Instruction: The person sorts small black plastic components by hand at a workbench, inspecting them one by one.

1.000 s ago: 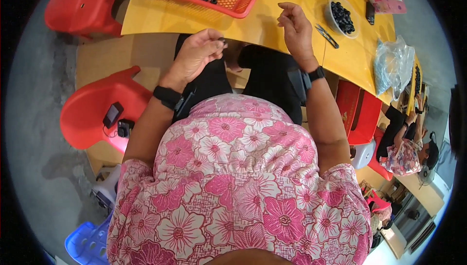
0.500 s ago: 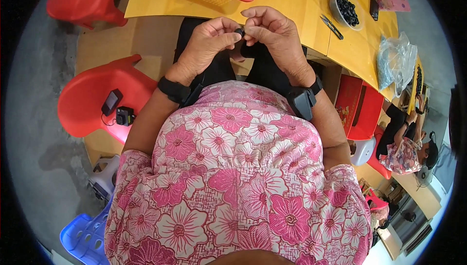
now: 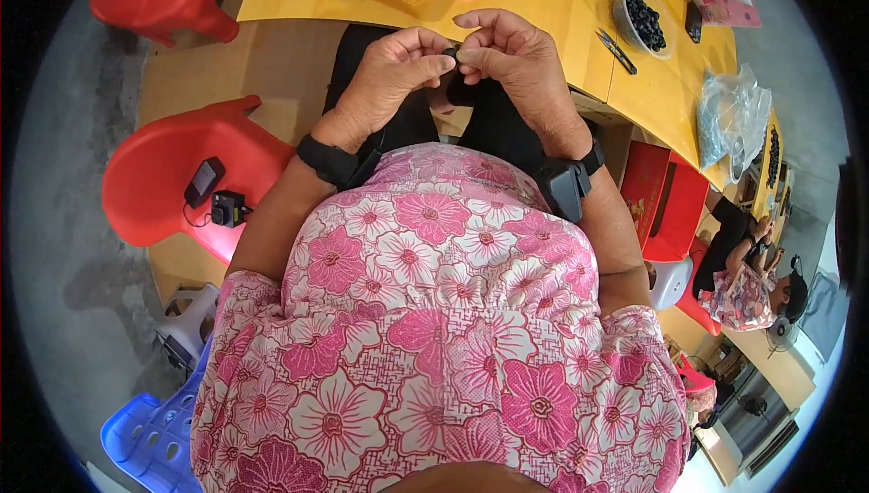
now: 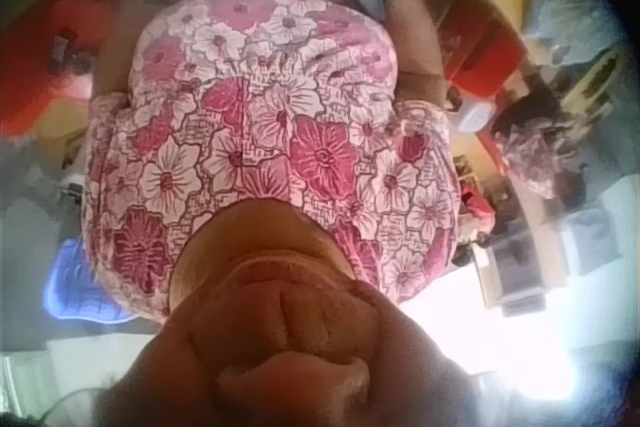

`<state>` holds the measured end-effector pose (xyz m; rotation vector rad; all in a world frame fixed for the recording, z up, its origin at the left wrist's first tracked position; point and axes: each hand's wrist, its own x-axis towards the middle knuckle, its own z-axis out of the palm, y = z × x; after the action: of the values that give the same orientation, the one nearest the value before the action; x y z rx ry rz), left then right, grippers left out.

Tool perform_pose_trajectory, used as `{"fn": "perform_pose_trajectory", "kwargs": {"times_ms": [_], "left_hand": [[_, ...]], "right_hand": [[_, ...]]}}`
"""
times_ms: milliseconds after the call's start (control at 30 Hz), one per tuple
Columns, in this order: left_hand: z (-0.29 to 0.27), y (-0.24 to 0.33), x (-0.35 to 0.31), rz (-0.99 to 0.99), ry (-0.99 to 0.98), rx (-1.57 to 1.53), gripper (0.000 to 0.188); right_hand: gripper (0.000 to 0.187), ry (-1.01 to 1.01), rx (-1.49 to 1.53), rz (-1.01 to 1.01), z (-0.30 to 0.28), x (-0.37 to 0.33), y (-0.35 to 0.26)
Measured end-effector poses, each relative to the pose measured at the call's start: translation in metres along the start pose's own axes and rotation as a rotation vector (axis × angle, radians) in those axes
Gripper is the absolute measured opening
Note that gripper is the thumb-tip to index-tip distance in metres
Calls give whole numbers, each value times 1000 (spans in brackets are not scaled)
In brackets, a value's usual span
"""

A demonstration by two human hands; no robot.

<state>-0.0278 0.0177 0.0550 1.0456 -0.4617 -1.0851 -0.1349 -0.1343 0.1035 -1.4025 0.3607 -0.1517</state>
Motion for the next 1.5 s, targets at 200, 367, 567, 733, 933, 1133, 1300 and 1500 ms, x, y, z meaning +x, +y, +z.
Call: {"fn": "perform_pose_trajectory", "kwargs": {"times_ms": [200, 367, 567, 733, 933, 1133, 1300, 1500], "left_hand": [[0, 3, -3, -1, -36, -30, 18], [-7, 1, -3, -27, -106, -223, 22], [-15, -3, -1, -50, -125, -322, 25], [-21, -3, 2, -57, -132, -301, 24], [-27, 6, -1, -108, -110, -261, 16], [-47, -6, 8, -82, -114, -284, 14], [-66, -26, 16, -84, -131, -345, 21], [-69, -27, 22, -94, -88, -429, 20]], "right_hand": [[25, -6, 114, 101, 5, 1, 1], [26, -7, 298, 141, 11, -3, 2], [27, -70, -67, -129, 12, 3, 14], [23, -42, -183, -186, 15, 11, 13], [16, -146, -244, -177, 20, 18, 4], [17, -116, -503, -179, 12, 40, -18], [12, 183, -1009, -550, -28, 102, -35], [17, -11, -1379, -460, -55, 176, -24]]}}
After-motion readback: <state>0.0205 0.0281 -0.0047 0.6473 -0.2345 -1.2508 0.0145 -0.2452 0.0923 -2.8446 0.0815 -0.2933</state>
